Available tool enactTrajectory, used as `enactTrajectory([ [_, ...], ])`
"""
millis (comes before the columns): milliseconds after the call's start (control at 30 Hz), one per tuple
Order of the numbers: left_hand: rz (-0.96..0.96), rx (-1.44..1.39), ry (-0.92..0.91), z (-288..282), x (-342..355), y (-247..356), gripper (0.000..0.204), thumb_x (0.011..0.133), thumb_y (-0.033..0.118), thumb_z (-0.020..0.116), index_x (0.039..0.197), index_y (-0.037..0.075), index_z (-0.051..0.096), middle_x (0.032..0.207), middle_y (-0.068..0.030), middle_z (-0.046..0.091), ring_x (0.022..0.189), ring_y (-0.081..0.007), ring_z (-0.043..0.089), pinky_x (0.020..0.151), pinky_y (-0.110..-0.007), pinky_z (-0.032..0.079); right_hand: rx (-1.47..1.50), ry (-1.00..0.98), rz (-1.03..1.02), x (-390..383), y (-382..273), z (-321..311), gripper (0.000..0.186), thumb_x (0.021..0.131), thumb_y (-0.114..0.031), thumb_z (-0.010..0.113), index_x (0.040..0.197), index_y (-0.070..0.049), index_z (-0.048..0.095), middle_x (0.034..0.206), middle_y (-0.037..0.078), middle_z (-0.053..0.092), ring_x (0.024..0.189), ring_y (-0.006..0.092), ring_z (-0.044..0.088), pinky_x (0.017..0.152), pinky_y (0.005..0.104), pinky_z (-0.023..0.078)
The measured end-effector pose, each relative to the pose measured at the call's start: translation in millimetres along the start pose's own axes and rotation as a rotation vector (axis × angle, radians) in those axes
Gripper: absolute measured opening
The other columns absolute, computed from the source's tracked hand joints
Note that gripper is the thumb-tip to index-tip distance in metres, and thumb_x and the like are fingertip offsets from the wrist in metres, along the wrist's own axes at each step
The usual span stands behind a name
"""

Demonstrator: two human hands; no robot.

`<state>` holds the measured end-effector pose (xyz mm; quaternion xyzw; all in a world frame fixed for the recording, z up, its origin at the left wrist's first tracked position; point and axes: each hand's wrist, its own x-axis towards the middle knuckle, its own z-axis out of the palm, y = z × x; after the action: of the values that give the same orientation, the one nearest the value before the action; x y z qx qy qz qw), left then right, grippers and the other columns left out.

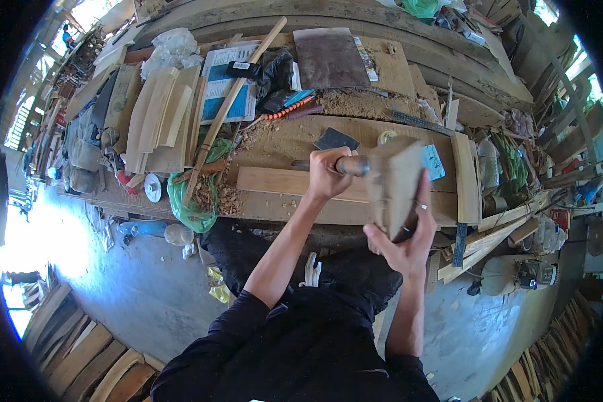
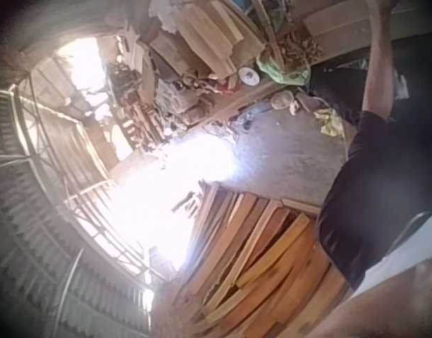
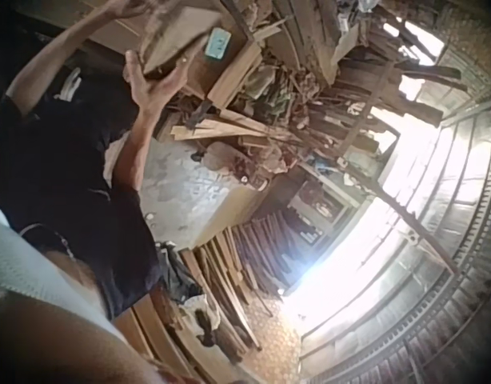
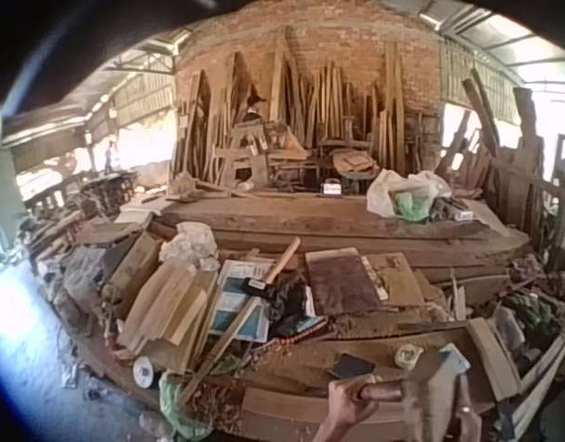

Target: The person uses a try square to mark a piece of wood on a workbench. They then use a chisel and a wooden mallet to carve and shape the wood. The person also uses a sanding block to smooth the surface of the wood and a tape measure to measure its length.

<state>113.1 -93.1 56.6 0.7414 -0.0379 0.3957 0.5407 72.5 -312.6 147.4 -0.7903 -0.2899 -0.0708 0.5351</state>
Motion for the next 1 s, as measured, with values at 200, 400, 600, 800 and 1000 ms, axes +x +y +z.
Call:
enactTrajectory([
  [200,0.007,0.022,-0.064,7.5,-12.4,-0.6,0.015,0.065,0.008,0.072,0.079,0.007,0.069,0.068,-0.0159,0.065,0.064,-0.0381,0.067,0.058,-0.041,0.052,0.184,0.196,0.029,-9.3,12.5,18.4,0.122,0.078,-0.028,0.090,0.171,0.001,0.016,0.155,0.027,0.052,0.135,0.0326,0.058,0.113,0.0436,0.046],
  [400,0.031,0.076,-0.137,0.3,-5.6,5.3,0.014,0.066,0.001,0.070,0.079,0.004,0.068,0.069,-0.0149,0.066,0.062,-0.0368,0.067,0.057,-0.039,0.052,-0.014,-0.016,0.048,-11.8,11.0,-3.7,0.126,0.074,-0.029,0.094,0.168,0.008,0.018,0.157,0.026,0.053,0.131,0.0284,0.062,0.112,0.0425,0.048],
  [600,0.114,0.096,-0.109,-2.6,11.8,10.4,0.014,0.065,0.004,0.072,0.078,0.004,0.067,0.071,-0.0143,0.067,0.063,-0.0353,0.068,0.059,-0.036,0.053,0.145,0.091,0.110,-20.8,20.0,4.7,0.131,0.075,-0.032,0.094,0.170,0.006,0.011,0.160,0.022,0.048,0.136,0.0273,0.058,0.113,0.0413,0.047],
  [800,-0.034,0.010,-0.063,-3.2,25.5,-25.2,0.013,0.066,0.003,0.072,0.073,0.002,0.061,0.063,-0.0143,0.058,0.053,-0.0259,0.058,0.055,-0.033,0.046,0.103,0.180,0.046,-3.9,14.6,8.1,0.137,0.076,-0.042,0.094,0.171,0.004,0.007,0.165,0.023,0.040,0.140,0.0312,0.053,0.115,0.0430,0.044],
  [1000,-0.025,-0.060,-0.014,6.3,32.5,-15.9,0.016,0.072,0.004,0.072,0.068,0.002,0.057,0.058,-0.0134,0.046,0.051,-0.0242,0.040,0.052,-0.033,0.042,0.048,0.292,-0.077,0.1,30.8,23.9,0.136,0.079,-0.044,0.093,0.171,0.003,0.004,0.172,0.025,0.026,0.148,0.0354,0.046,0.119,0.0465,0.041],
])
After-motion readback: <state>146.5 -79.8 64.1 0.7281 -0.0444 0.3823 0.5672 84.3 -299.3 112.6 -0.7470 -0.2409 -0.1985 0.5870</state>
